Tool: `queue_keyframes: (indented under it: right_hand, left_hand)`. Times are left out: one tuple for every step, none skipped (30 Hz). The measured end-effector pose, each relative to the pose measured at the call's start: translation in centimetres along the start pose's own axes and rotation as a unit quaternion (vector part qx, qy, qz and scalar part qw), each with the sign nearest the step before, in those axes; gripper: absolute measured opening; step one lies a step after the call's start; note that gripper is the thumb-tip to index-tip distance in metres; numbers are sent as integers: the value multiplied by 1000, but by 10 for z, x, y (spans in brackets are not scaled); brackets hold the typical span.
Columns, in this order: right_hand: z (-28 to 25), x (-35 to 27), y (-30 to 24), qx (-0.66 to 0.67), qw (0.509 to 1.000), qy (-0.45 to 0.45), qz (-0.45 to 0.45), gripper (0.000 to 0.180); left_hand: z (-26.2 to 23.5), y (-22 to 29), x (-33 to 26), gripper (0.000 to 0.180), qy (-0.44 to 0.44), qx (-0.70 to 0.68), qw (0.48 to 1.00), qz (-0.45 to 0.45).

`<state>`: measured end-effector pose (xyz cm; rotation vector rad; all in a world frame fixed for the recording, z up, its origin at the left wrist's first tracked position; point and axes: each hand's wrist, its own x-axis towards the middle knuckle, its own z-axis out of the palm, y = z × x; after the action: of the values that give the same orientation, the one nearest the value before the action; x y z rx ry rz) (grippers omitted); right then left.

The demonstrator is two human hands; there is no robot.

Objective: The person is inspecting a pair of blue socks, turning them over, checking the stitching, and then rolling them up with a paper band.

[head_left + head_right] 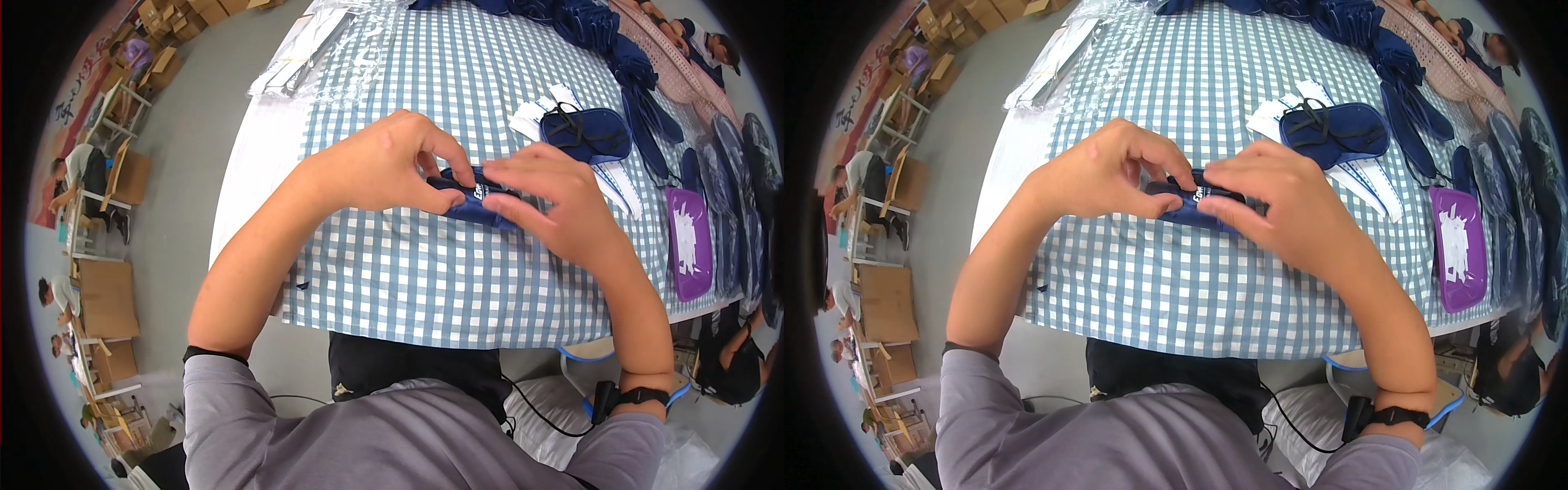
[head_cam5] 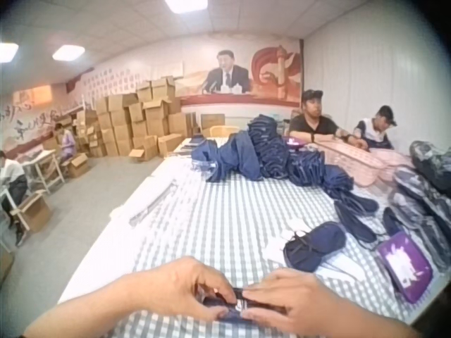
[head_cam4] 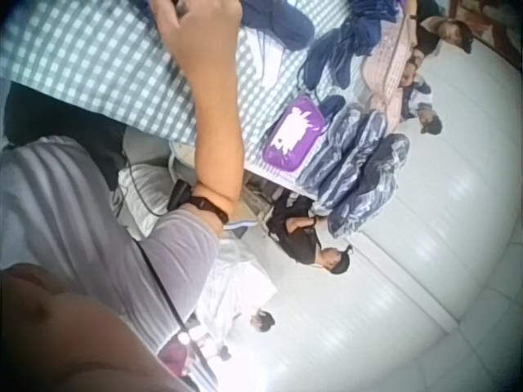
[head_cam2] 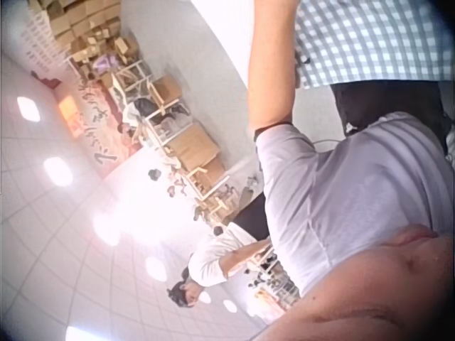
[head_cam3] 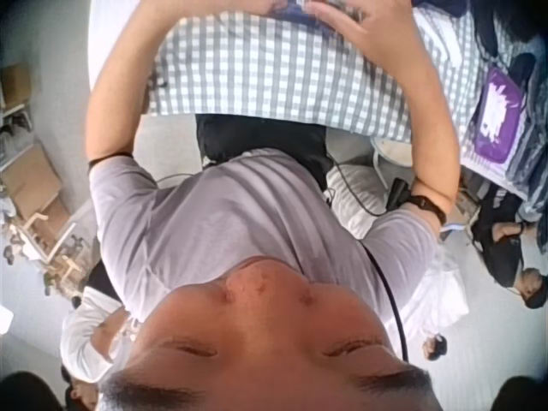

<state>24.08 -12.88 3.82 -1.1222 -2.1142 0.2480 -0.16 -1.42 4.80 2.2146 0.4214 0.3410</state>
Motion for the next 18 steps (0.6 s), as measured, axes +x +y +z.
queue_keyframes:
  right_hand:
    - [-1, -3, -1, -1, 1000, 1, 0, 20]
    - [-1, -6, -2, 7, 1000, -10, -5, 21]
    - [-1, -8, -3, 14, 1000, -20, -9, 22]
    - [-1, -7, -3, 14, 1000, -21, -8, 22]
    - [-1, -6, -3, 25, 999, -22, -2, 22]
    - [-1, -5, -2, 36, 999, -24, 3, 21]
    - [0, -4, -1, 36, 999, -24, 4, 21]
    - [1, -3, 1, 53, 998, -27, 18, 20]
    - [2, -2, 3, 70, 997, -30, 33, 20]
    - [0, 0, 4, 68, 997, -30, 34, 20]
    - [-2, 2, 4, 75, 995, -46, 57, 19]
    - [-3, 4, 5, 81, 992, -63, 79, 18]
    - [-4, 5, 6, 80, 992, -62, 80, 18]
    - [-4, 6, 8, 84, 990, -70, 91, 19]
    - [-4, 7, 9, 87, 988, -77, 102, 19]
    - [-4, 7, 10, 86, 988, -76, 103, 19]
    - [-3, 6, 13, 87, 990, -69, 85, 19]
    - [-3, 6, 14, 87, 992, -61, 66, 20]
  left_hand:
    - [0, 0, 1, 23, 1, -10, 1000, 2]
    - [0, 1, 1, 23, 1, -10, 1000, 2]
    - [-1, 3, 2, 23, -6, -7, 1000, -9]
    - [-1, 5, 2, 23, -13, -5, 1000, -21]
    - [-2, 5, 3, 23, -13, -5, 1000, -21]
    - [-3, 5, 3, 24, -13, 0, 1000, -21]
    - [-4, 6, 3, 24, -12, 6, 1000, -20]
    - [-5, 7, 3, 24, -12, 6, 1000, -20]
    - [-6, 8, 3, 23, -9, 27, 999, -15]
    - [-6, 8, 4, 22, -7, 47, 999, -8]
    - [-5, 6, 4, 22, -7, 46, 999, -6]
    - [-3, 2, 4, 21, 29, 71, 995, 57]
    - [-2, 3, 5, 21, 66, 97, 986, 119]
    - [-2, 5, 3, 21, 66, 97, 986, 119]
    - [-1, 10, -2, 22, 60, 124, 983, 120]
    - [2, 15, -5, 23, 54, 150, 980, 122]
    - [5, 18, -7, 23, 53, 150, 980, 123]
    - [9, 21, -9, 25, 60, 194, 970, 135]
